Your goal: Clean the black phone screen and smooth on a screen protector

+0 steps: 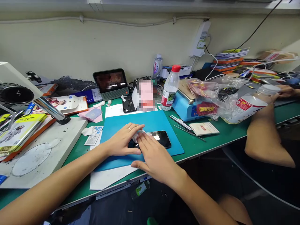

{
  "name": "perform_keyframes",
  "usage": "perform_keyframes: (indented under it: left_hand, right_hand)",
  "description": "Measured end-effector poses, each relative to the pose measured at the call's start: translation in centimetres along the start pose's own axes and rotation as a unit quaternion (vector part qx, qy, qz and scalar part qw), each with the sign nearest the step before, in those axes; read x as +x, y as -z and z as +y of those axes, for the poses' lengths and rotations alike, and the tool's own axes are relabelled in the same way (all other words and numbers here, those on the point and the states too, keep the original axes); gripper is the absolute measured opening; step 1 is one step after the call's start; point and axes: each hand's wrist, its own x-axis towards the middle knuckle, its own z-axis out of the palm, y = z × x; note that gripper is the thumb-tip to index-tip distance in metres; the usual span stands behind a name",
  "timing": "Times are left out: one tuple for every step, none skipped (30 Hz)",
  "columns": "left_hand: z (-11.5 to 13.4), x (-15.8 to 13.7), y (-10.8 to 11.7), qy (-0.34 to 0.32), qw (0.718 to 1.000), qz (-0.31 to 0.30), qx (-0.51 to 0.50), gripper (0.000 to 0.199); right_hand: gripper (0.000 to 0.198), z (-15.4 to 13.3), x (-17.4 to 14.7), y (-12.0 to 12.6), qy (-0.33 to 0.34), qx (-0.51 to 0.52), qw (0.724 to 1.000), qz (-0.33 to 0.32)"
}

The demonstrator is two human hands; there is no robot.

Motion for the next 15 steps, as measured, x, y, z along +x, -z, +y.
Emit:
perform_keyframes:
  left_hand:
    - [0.0, 0.0, 0.0, -0.003, 1.0, -0.005, -0.006, 0.094]
    - [0.1, 0.0, 0.0, -0.006, 1.0, -0.011, -0.011, 0.091]
    - [0.1, 0.0, 0.1, -0.009, 1.0, -0.015, -0.013, 0.088]
    - [0.2, 0.0, 0.1, -0.01, 1.0, -0.019, -0.013, 0.086]
    - [0.2, 0.1, 0.2, -0.009, 1.0, -0.023, -0.011, 0.084]
    - [0.3, 0.1, 0.2, -0.006, 1.0, -0.026, -0.008, 0.084]
    - [0.3, 0.1, 0.2, -0.003, 1.0, -0.029, -0.006, 0.084]
    - [0.3, 0.1, 0.2, 0.002, 0.999, -0.033, -0.005, 0.085]
    - [0.2, 0.2, 0.2, 0.006, 0.999, -0.035, -0.003, 0.087]
    - [0.2, 0.2, 0.2, 0.009, 0.999, -0.036, -0.003, 0.088]
    - [0.1, 0.2, 0.2, 0.013, 0.999, -0.036, -0.005, 0.089]
    - [0.1, 0.2, 0.2, 0.016, 0.999, -0.036, -0.007, 0.09]
    - [0.1, 0.2, 0.1, 0.02, 0.999, -0.036, -0.011, 0.091]
    - [0.0, 0.2, 0.1, 0.023, 0.999, -0.036, -0.015, 0.092]
    - [0.0, 0.2, 0.1, 0.027, 0.999, -0.037, -0.02, 0.092]
  right_hand:
    - [0.089, -0.4, -0.2, -0.2, 0.012, 0.0, 1.0, 0.004]
    - [0.089, -0.7, -0.5, -0.2, 0.024, -0.004, 1.0, 0.008]
    - [0.089, -0.9, -0.9, -0.2, 0.036, -0.011, 0.999, 0.009]
    - [0.088, -0.9, -1.4, -0.1, 0.045, -0.019, 0.999, 0.009]
    - [0.086, -0.8, -2.0, 0.1, 0.052, -0.027, 0.998, 0.007]
    - [0.083, -0.5, -2.7, 0.3, 0.055, -0.033, 0.998, 0.004]
    - [0.08, -0.2, -3.4, 0.7, 0.055, -0.038, 0.998, 0.0]
    - [0.077, 0.3, -4.2, 1.0, 0.051, -0.042, 0.998, -0.001]
    - [0.075, 0.9, -4.9, 1.3, 0.04, -0.048, 0.998, 0.0]
    - [0.074, 1.6, -5.6, 1.6, 0.025, -0.056, 0.998, 0.002]
    - [0.073, 2.2, -6.2, 1.9, 0.007, -0.065, 0.998, 0.005]
    - [0.073, 2.9, -6.7, 2.2, -0.012, -0.073, 0.997, 0.005]
    - [0.073, 3.5, -7.0, 2.4, -0.03, -0.08, 0.996, 0.002]
    - [0.074, 4.0, -7.1, 2.5, -0.046, -0.084, 0.995, -0.003]
    - [0.074, 4.3, -7.0, 2.7, -0.058, -0.084, 0.995, -0.011]
